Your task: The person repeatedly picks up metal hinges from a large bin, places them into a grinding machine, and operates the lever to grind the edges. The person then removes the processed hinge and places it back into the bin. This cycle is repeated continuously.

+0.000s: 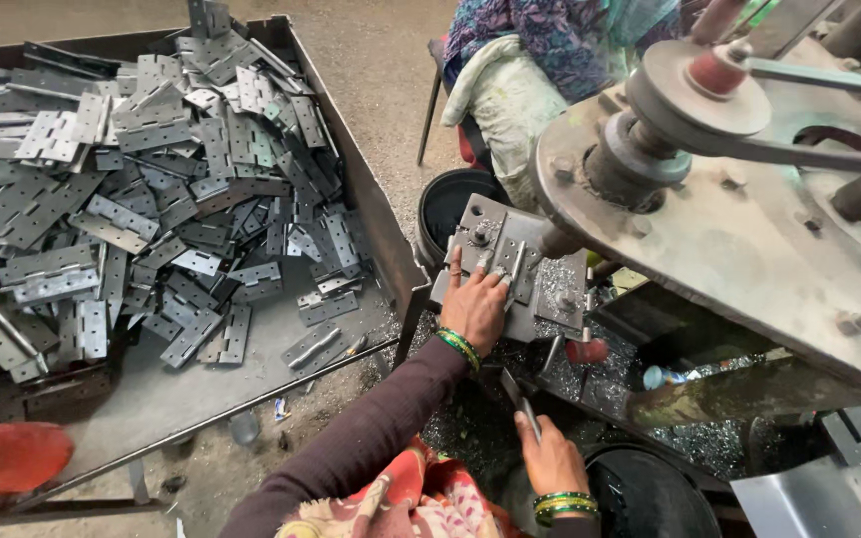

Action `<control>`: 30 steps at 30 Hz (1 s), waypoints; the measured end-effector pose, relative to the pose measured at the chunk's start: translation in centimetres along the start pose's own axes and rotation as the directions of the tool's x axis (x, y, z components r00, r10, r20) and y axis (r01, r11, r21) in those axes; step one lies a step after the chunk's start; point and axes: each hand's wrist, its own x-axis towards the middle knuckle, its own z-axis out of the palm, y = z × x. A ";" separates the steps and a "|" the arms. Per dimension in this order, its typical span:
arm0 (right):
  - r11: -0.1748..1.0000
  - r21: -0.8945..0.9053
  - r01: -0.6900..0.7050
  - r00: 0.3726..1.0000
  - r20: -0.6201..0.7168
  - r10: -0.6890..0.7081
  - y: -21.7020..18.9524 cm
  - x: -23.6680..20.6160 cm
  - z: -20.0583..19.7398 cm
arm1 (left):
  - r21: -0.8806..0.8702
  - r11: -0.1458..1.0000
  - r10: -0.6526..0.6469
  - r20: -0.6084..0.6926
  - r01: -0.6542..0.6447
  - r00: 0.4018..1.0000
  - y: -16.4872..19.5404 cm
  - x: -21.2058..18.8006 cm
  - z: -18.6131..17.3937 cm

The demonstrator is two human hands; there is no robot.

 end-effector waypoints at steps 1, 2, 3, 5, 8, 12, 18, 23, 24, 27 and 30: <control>1.000 -0.020 0.010 1.000 0.004 -0.010 -0.1 0.0 0.0 | 0.001 1.000 0.009 -0.053 -0.009 0.999 0.1 0.1 0.0; 0.999 0.001 -0.032 0.999 0.007 0.032 -0.1 0.0 -0.1 | 0.003 1.000 0.016 -0.105 -0.015 0.994 0.2 0.2 0.0; 0.997 0.019 -0.072 0.997 0.013 0.072 -0.2 0.0 -0.1 | -0.003 1.000 0.000 -0.065 0.000 0.998 0.3 0.1 0.1; 0.994 0.065 -0.090 0.996 0.000 0.091 -0.1 0.1 0.1 | -0.009 0.999 -0.033 0.017 0.033 0.999 0.3 0.0 0.2; 0.991 0.121 -0.059 0.997 -0.037 0.064 -0.1 0.2 0.3 | -0.010 1.000 -0.028 0.023 0.028 0.999 -0.1 -0.5 0.3; 0.986 0.112 -0.121 0.992 0.058 0.115 -0.2 0.3 0.4 | -0.028 1.000 -0.010 0.029 0.011 1.000 -0.6 -0.8 0.6; 0.999 0.029 -0.038 0.999 0.030 0.038 -0.6 0.3 0.2 | 0.054 0.998 -0.013 0.011 0.012 1.000 -1.2 1.3 1.6; 0.986 0.046 -0.159 0.983 0.098 0.154 -1.0 0.3 0.2 | 0.025 0.999 -0.038 -0.011 0.038 0.999 -1.2 2.5 2.1; 0.976 0.094 -0.197 0.974 0.132 0.184 -1.1 0.4 0.3 | 0.023 0.999 -0.032 -0.050 0.034 0.998 -1.2 2.6 2.1; 0.960 0.220 -0.174 0.984 0.069 0.163 -1.0 0.4 0.6 | -0.007 1.000 0.002 -0.141 -0.003 0.990 -1.4 2.2 2.2; 0.976 0.196 -0.091 0.996 0.012 0.091 -1.1 0.4 0.6 | -0.036 0.999 -0.002 -0.137 -0.003 0.991 -2.0 1.6 2.2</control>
